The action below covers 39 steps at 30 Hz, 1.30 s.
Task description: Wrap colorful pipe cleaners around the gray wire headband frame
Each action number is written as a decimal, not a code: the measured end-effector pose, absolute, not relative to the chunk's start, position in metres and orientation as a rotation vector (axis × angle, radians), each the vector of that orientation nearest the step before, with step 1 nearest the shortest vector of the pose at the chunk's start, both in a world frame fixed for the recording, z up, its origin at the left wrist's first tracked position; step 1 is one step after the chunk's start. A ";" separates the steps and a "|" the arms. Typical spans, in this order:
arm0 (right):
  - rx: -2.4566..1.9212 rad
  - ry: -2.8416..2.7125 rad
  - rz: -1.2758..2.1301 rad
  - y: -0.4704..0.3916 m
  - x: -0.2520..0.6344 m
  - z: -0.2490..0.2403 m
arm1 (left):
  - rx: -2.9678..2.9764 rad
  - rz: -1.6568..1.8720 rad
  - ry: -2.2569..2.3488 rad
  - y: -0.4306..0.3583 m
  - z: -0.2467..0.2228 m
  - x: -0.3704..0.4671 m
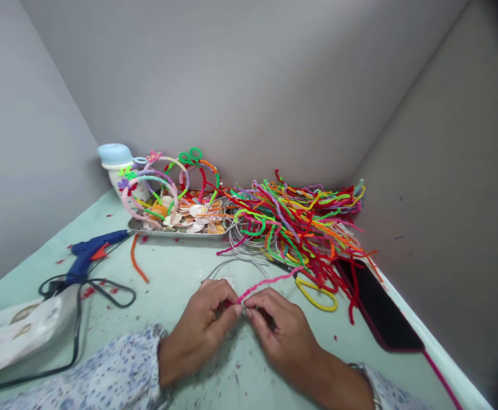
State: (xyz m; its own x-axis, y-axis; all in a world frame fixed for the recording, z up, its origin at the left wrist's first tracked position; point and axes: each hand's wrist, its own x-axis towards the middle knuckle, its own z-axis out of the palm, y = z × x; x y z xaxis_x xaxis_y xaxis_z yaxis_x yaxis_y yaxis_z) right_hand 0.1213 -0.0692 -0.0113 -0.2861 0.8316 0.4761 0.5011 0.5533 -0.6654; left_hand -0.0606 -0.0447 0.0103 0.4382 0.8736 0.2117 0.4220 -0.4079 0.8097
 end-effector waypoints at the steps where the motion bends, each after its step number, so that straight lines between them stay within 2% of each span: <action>1: -1.076 -1.953 0.497 -0.069 0.121 -0.011 | 2.004 0.839 1.088 -0.045 0.010 -0.060; 9: -1.104 -1.935 0.410 -0.069 0.121 -0.013 | 2.065 0.793 1.123 -0.044 0.009 -0.059; 16: -1.082 -1.939 0.500 -0.069 0.121 -0.011 | 2.047 0.808 1.121 -0.045 0.010 -0.059; 39: -1.085 -2.039 0.461 -0.070 0.122 -0.011 | 1.871 0.740 1.191 -0.043 0.008 -0.056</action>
